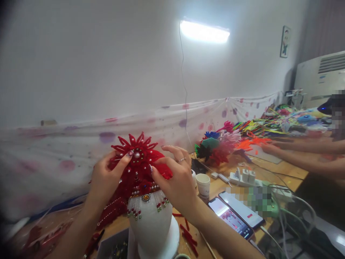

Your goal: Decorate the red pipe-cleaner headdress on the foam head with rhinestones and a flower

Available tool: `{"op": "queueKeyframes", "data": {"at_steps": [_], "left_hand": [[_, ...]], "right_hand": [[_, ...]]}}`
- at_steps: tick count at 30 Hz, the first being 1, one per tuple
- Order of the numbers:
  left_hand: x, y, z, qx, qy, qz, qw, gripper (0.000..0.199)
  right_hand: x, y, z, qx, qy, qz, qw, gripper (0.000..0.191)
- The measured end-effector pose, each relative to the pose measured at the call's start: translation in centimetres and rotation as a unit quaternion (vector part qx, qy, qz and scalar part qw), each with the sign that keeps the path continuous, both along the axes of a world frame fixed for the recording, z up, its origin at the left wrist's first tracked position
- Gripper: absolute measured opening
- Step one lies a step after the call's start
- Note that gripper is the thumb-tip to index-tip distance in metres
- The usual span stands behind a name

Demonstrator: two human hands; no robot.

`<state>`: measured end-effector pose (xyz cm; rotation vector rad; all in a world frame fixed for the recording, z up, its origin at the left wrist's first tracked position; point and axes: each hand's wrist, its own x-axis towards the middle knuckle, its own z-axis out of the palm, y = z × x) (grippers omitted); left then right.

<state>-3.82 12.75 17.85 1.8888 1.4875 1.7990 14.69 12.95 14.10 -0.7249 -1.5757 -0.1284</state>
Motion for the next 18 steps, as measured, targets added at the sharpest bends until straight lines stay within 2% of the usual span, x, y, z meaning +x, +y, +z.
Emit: {"op": "queueKeyframes", "data": {"at_steps": [4,7,18], "left_hand": [[0.8,-0.6,-0.3,0.073,0.059,0.062,0.994,0.023],[1.2,-0.9,-0.5,0.098,0.081,0.081,0.989,0.021],[0.8,-1.0,-0.6,0.108,0.074,0.106,0.986,0.022]], "right_hand": [[-0.7,0.8,-0.1,0.026,0.016,0.007,1.0,0.008],[-0.9,1.1,-0.3,0.024,0.033,0.021,0.999,0.012],[-0.1,0.8,-0.1,-0.074,0.077,0.088,0.99,0.012]]}}
